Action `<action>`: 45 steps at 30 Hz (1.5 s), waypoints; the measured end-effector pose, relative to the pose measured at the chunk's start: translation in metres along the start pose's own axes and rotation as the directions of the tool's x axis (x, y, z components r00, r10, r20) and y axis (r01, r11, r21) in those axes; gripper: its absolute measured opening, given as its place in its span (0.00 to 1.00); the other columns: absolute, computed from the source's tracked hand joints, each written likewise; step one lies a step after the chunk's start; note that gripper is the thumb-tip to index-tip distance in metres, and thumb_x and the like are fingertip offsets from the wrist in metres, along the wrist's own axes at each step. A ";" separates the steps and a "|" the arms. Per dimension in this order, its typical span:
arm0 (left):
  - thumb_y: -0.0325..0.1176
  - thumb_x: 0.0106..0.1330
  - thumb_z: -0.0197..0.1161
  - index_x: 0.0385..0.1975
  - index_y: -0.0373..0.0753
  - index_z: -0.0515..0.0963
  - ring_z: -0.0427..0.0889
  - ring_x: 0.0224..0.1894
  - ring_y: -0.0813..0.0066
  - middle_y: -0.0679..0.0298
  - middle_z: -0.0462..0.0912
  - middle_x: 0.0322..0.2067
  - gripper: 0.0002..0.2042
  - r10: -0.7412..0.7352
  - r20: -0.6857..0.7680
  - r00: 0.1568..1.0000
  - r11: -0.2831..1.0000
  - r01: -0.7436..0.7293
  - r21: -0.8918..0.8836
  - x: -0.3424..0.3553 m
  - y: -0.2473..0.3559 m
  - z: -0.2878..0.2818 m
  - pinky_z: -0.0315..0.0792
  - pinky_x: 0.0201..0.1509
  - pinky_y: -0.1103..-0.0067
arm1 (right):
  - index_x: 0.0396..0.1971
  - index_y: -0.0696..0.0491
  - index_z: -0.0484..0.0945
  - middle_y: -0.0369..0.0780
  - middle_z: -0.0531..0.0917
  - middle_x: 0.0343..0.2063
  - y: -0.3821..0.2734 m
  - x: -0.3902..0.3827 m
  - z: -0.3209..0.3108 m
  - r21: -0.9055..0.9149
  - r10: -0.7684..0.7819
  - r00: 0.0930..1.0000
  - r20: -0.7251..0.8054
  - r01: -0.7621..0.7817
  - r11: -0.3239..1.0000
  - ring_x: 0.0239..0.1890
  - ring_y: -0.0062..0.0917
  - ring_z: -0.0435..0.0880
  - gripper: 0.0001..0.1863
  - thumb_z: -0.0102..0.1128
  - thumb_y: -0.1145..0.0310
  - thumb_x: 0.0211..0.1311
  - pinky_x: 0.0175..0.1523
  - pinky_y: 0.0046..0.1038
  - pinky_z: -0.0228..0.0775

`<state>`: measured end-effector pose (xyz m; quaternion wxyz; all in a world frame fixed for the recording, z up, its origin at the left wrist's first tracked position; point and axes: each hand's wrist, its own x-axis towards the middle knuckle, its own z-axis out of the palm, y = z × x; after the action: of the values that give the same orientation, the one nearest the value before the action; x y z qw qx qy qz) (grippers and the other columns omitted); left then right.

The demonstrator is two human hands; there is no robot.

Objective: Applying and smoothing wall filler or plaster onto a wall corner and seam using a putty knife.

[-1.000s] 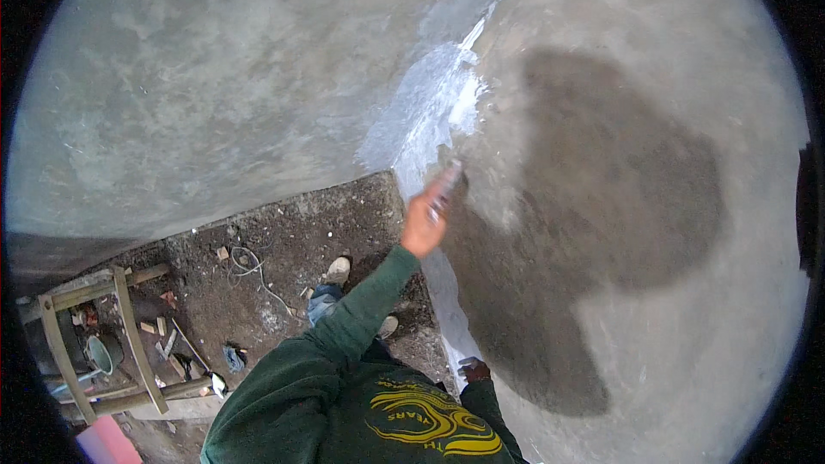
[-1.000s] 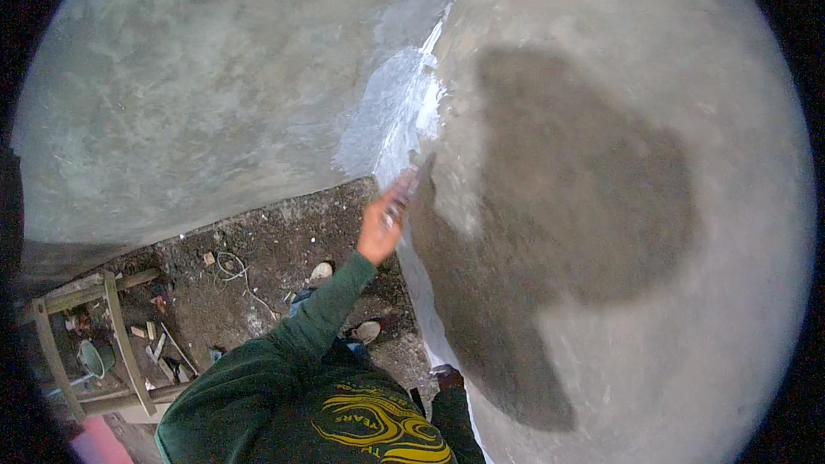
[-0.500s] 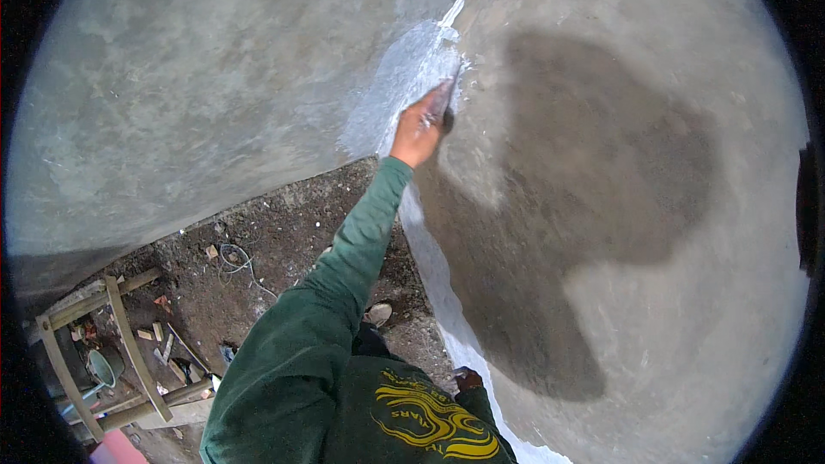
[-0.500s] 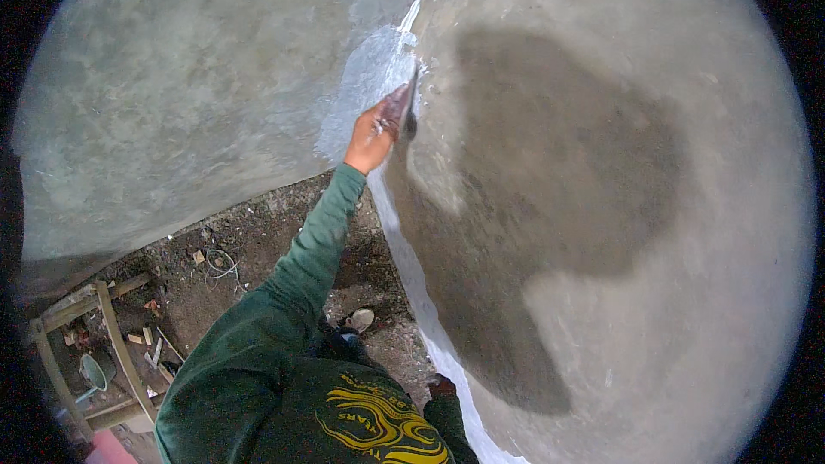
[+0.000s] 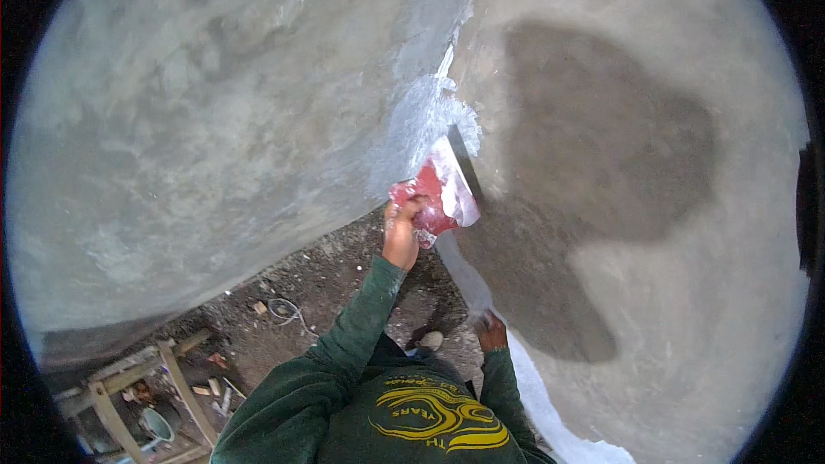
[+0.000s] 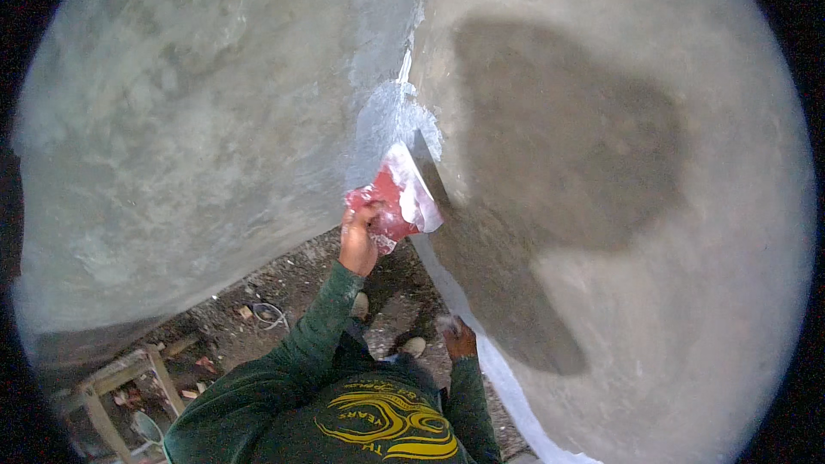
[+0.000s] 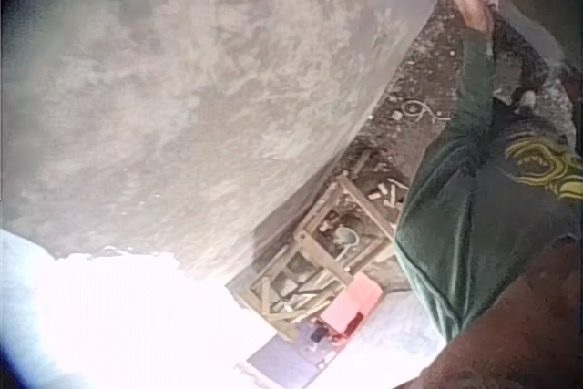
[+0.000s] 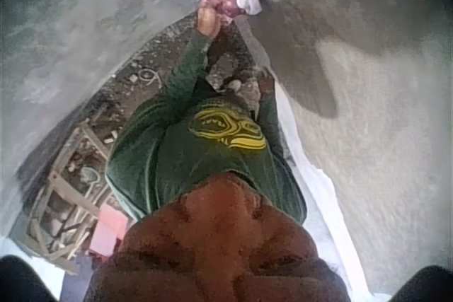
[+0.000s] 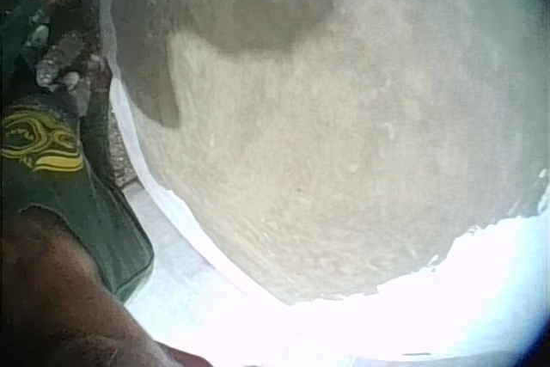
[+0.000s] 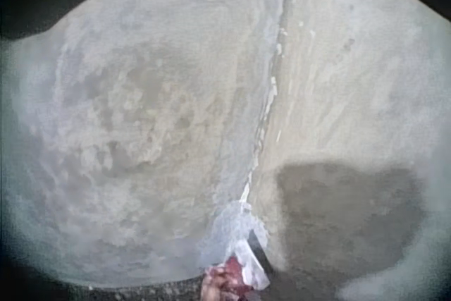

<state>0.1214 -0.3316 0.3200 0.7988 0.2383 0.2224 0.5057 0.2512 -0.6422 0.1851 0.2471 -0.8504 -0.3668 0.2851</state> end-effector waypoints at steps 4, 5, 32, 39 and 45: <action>0.30 0.65 0.57 0.48 0.36 0.72 0.79 0.47 0.68 0.63 0.79 0.43 0.13 -0.086 -0.152 0.985 0.993 0.073 -0.091 0.007 0.044 0.021 0.75 0.53 0.69 | 0.56 0.56 0.71 0.48 0.77 0.53 -0.159 0.036 -0.019 0.591 -0.174 0.969 0.174 0.038 0.806 0.57 0.37 0.76 0.27 0.59 0.54 0.62 0.61 0.35 0.65; 0.30 0.65 0.57 0.48 0.36 0.72 0.79 0.47 0.68 0.63 0.79 0.43 0.13 -0.091 -0.147 0.985 0.994 0.081 -0.077 0.005 0.052 0.028 0.75 0.53 0.69 | 0.59 0.55 0.69 0.47 0.76 0.55 -0.195 0.037 -0.023 0.694 -0.223 0.963 0.153 0.056 0.718 0.59 0.36 0.75 0.27 0.58 0.56 0.64 0.62 0.34 0.63; 0.32 0.61 0.64 0.43 0.38 0.80 0.82 0.39 0.67 0.59 0.84 0.36 0.11 0.082 0.703 0.706 0.026 -0.707 0.707 -0.020 0.250 -0.012 0.74 0.46 0.74 | 0.45 0.63 0.79 0.53 0.82 0.43 -0.338 0.172 -0.025 0.547 0.217 0.629 -0.747 0.394 0.739 0.44 0.41 0.81 0.22 0.65 0.63 0.55 0.51 0.37 0.70; 0.32 0.66 0.58 0.40 0.28 0.77 0.80 0.38 0.61 0.51 0.81 0.34 0.12 0.425 0.869 0.252 -0.424 -0.793 0.438 -0.042 0.397 0.035 0.72 0.45 0.69 | 0.48 0.61 0.79 0.52 0.83 0.44 -0.380 0.209 -0.012 0.545 0.178 0.613 -0.770 0.486 0.683 0.48 0.44 0.81 0.22 0.62 0.66 0.54 0.54 0.34 0.70; 0.32 0.68 0.57 0.43 0.28 0.76 0.79 0.38 0.60 0.51 0.81 0.33 0.12 0.451 0.875 0.175 -0.564 -0.704 0.432 -0.010 0.430 0.005 0.73 0.45 0.68 | 0.45 0.61 0.80 0.53 0.82 0.43 -0.354 0.257 0.000 0.477 0.193 0.531 -0.825 0.470 0.743 0.47 0.47 0.80 0.20 0.62 0.65 0.54 0.57 0.40 0.68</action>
<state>-0.1815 -0.1805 0.5854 -0.0811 0.7938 0.1803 0.5752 0.2261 -0.2295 0.3298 0.6937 -0.7008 -0.1508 -0.0698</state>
